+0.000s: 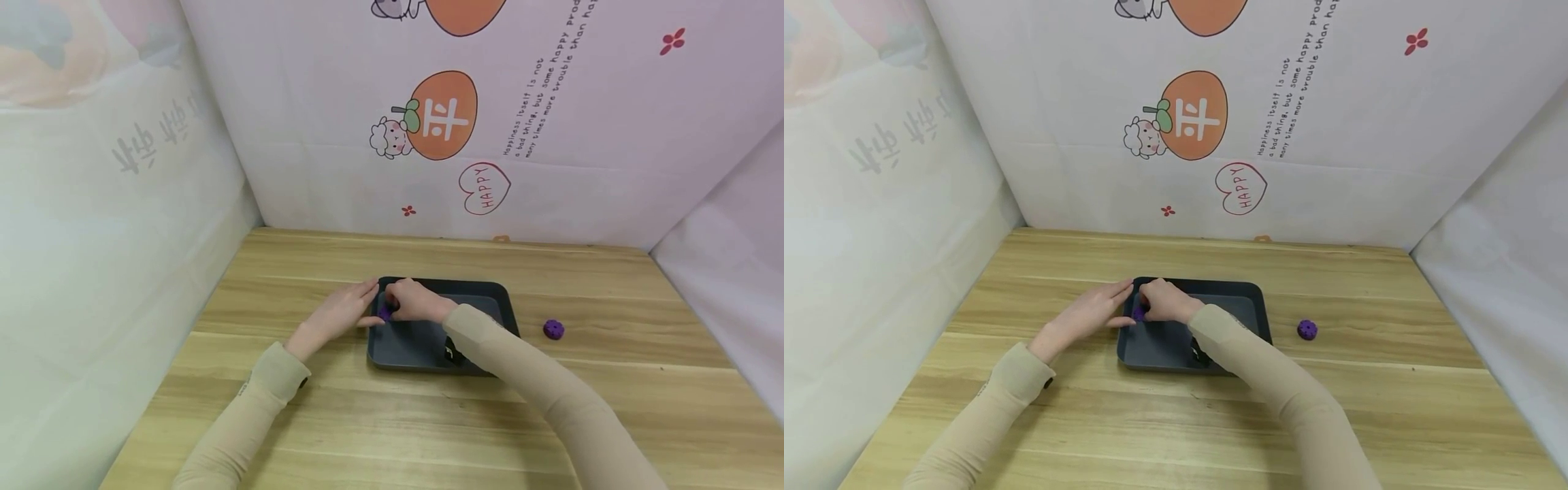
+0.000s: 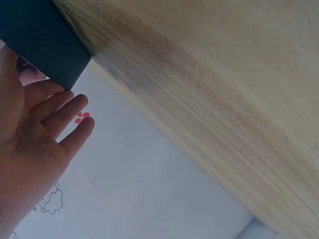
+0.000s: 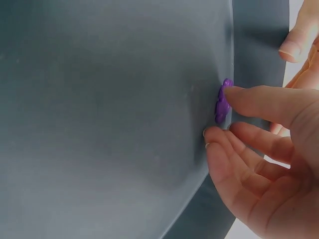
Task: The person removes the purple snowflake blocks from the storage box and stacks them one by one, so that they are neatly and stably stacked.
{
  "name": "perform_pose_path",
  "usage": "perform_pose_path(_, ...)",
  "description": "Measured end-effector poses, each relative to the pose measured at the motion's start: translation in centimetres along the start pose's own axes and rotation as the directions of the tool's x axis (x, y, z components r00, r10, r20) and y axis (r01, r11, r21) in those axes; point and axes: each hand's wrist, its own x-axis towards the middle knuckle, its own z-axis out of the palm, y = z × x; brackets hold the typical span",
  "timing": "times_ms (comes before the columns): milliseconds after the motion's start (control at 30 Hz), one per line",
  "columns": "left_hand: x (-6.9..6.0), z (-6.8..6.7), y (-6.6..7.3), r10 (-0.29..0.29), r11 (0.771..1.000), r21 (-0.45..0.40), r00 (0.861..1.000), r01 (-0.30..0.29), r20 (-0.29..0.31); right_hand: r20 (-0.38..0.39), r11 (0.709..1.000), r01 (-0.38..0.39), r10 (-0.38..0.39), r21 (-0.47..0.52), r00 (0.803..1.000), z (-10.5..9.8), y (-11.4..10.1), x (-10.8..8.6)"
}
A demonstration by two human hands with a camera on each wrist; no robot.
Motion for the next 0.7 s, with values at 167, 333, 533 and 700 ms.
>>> perform_pose_path(167,0.04,-0.02,0.01,0.001,1.0,0.0,1.0,-0.001,0.007,0.0,1.0,-0.02,0.02,-0.017,1.0,0.19,-0.14,0.24)
perform_pose_path(333,0.06,0.05,-0.01,0.005,1.0,0.002,1.0,-0.005,0.004,-0.009,0.999,-0.026,0.026,-0.035,1.0,0.59,0.01,0.55)
perform_pose_path(533,0.07,-0.04,0.04,-0.007,1.0,-0.021,1.0,0.008,0.007,-0.007,0.999,-0.03,0.03,-0.037,1.0,0.71,0.03,0.76)
perform_pose_path(700,0.06,-0.06,0.1,-0.012,1.0,-0.026,1.0,0.013,0.02,0.008,0.999,-0.041,0.042,-0.028,0.999,0.71,-0.17,0.74)
